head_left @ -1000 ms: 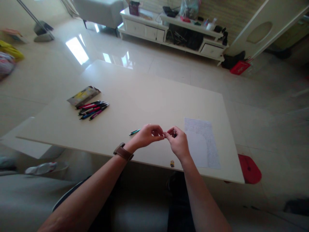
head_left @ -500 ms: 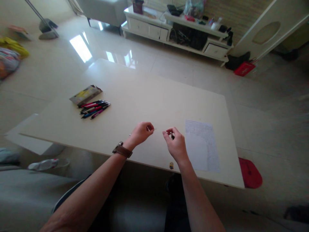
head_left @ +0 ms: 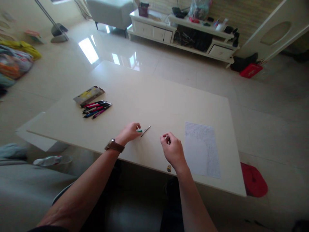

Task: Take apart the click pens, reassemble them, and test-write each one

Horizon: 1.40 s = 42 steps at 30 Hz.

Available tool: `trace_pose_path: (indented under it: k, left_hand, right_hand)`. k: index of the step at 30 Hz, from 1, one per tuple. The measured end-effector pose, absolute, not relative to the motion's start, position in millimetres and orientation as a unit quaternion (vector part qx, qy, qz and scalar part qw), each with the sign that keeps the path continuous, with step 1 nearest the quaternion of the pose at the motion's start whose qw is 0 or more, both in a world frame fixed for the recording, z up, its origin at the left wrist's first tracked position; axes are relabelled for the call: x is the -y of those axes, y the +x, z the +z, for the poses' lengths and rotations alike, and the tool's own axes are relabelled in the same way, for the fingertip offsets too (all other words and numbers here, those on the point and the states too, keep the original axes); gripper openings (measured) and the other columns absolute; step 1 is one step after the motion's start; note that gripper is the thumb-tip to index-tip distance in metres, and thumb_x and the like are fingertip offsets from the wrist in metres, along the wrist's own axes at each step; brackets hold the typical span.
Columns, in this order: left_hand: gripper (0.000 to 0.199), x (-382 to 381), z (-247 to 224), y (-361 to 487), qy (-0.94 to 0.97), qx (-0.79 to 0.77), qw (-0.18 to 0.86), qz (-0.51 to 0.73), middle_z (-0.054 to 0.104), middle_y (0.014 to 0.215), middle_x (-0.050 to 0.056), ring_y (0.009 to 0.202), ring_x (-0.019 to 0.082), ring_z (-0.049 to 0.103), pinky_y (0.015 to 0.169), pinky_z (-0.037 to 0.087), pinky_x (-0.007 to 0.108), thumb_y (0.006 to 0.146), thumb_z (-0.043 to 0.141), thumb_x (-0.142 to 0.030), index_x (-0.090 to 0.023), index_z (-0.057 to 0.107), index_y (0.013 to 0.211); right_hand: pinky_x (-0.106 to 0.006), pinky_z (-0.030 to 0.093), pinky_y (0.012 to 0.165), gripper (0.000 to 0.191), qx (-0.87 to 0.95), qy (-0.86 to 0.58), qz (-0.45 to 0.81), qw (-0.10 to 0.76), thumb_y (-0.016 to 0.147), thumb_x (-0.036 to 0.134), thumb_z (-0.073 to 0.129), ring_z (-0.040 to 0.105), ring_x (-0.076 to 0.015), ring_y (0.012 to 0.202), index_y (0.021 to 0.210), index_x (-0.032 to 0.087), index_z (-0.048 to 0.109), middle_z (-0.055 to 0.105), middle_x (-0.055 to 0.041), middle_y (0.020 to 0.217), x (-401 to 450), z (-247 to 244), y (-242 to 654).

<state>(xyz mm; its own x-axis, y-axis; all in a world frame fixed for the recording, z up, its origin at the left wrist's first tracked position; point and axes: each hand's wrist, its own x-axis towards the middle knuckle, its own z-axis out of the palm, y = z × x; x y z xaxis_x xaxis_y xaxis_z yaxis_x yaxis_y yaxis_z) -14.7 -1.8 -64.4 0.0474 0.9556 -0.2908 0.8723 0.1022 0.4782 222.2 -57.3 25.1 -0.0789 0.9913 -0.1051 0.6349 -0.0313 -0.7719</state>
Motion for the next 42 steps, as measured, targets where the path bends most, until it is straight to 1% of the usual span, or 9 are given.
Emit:
trace_pose_path:
  k: [7,12,17,22,27,31,36,38,42]
  left_hand:
    - [0.018,6.2,-64.3,-25.8,0.664,-0.701,0.254,0.056,0.069,0.093,0.009,0.085,0.02,0.061,0.072,0.044,0.029,0.081,0.058,-0.018,-0.018,0.068,0.096]
    - [0.025,4.0,-41.7,-8.6,0.69,-0.669,0.227,0.157,0.066,0.107,0.011,0.097,0.022,0.061,0.084,0.047,0.033,0.087,0.055,-0.024,-0.017,0.065,0.108]
    - [0.026,21.3,-4.8,18.1,0.741,-0.457,0.431,0.238,0.069,0.103,0.005,0.092,0.016,0.063,0.077,0.05,0.027,0.093,0.057,-0.038,-0.021,0.064,0.11]
    - [0.018,31.4,4.1,39.2,0.783,-0.422,0.376,0.26,0.07,0.088,0.004,0.082,0.015,0.063,0.077,0.046,0.027,0.095,0.058,-0.033,-0.02,0.07,0.101]
    - [0.021,31.7,-0.6,39.0,0.806,-0.437,0.304,0.259,0.071,0.092,0.005,0.084,0.016,0.064,0.077,0.045,0.027,0.098,0.053,-0.03,-0.022,0.072,0.103]
    - [0.022,32.6,-1.6,35.8,0.831,-0.449,0.251,0.212,0.07,0.088,0.005,0.081,0.017,0.064,0.073,0.044,0.028,0.099,0.051,-0.03,-0.02,0.071,0.096]
    - [0.024,30.0,3.0,35.9,0.836,-0.462,0.24,0.175,0.07,0.083,0.004,0.076,0.017,0.062,0.069,0.042,0.028,0.098,0.049,-0.022,-0.019,0.07,0.089]
    - [0.024,29.0,3.5,36.8,0.832,-0.463,0.241,0.186,0.07,0.086,0.005,0.077,0.016,0.062,0.069,0.042,0.028,0.099,0.048,-0.026,-0.019,0.069,0.09]
    - [0.026,27.6,0.6,39.7,0.832,-0.454,0.241,0.207,0.069,0.089,0.005,0.081,0.017,0.063,0.071,0.043,0.027,0.101,0.047,-0.032,-0.019,0.068,0.094]
  right_hand:
    - [-0.033,0.042,0.081,0.036,0.681,-0.579,0.352,0.28,0.101,0.035,0.033,0.059,-0.0212,0.088,0.092,0.02,0.063,0.063,-0.0075,0.09,57.1,16.9,222.4]
    - [-0.034,0.043,0.079,0.038,0.661,-0.61,0.319,0.296,0.1,0.039,0.039,0.06,-0.0224,0.084,0.086,0.019,0.068,0.063,-0.0084,0.086,52.5,14.7,221.2]
    - [-0.03,0.045,0.068,0.027,0.605,-0.623,0.357,0.344,0.095,0.04,0.053,0.063,-0.0197,0.072,0.085,0.019,0.067,0.069,-0.0058,0.078,52.9,24.9,221.5]
    - [-0.029,0.047,0.064,0.026,0.577,-0.634,0.37,0.359,0.086,0.045,0.066,0.067,-0.0197,0.069,0.081,0.02,0.063,0.071,-0.0049,0.076,54.7,26.5,226.9]
    - [-0.027,0.036,0.053,0.052,0.6,-0.654,0.356,0.292,0.096,0.056,0.046,0.055,-0.0155,0.05,0.061,0.02,0.059,0.061,-0.0019,0.054,54.2,24.7,235.8]
    - [-0.027,0.032,0.052,0.049,0.628,-0.636,0.362,0.263,0.096,0.051,0.046,0.051,-0.0144,0.048,0.062,0.02,0.059,0.056,0.0002,0.051,53.3,23.4,236.0]
    - [-0.026,0.044,0.061,0.017,0.614,-0.602,0.396,0.322,0.086,0.036,0.063,0.061,-0.0163,0.068,0.084,0.02,0.063,0.067,-0.0021,0.076,51.7,20.7,232.7]
    - [-0.027,0.049,0.065,0.02,0.588,-0.598,0.417,0.35,0.086,0.04,0.064,0.064,-0.0173,0.073,0.087,0.02,0.062,0.068,-0.0037,0.081,51.1,19.7,233.2]
    - [-0.03,0.052,0.061,0.034,0.54,-0.619,0.434,0.371,0.089,0.051,0.059,0.064,-0.0178,0.062,0.08,0.019,0.063,0.067,-0.0037,0.067,50.2,18.7,238.6]
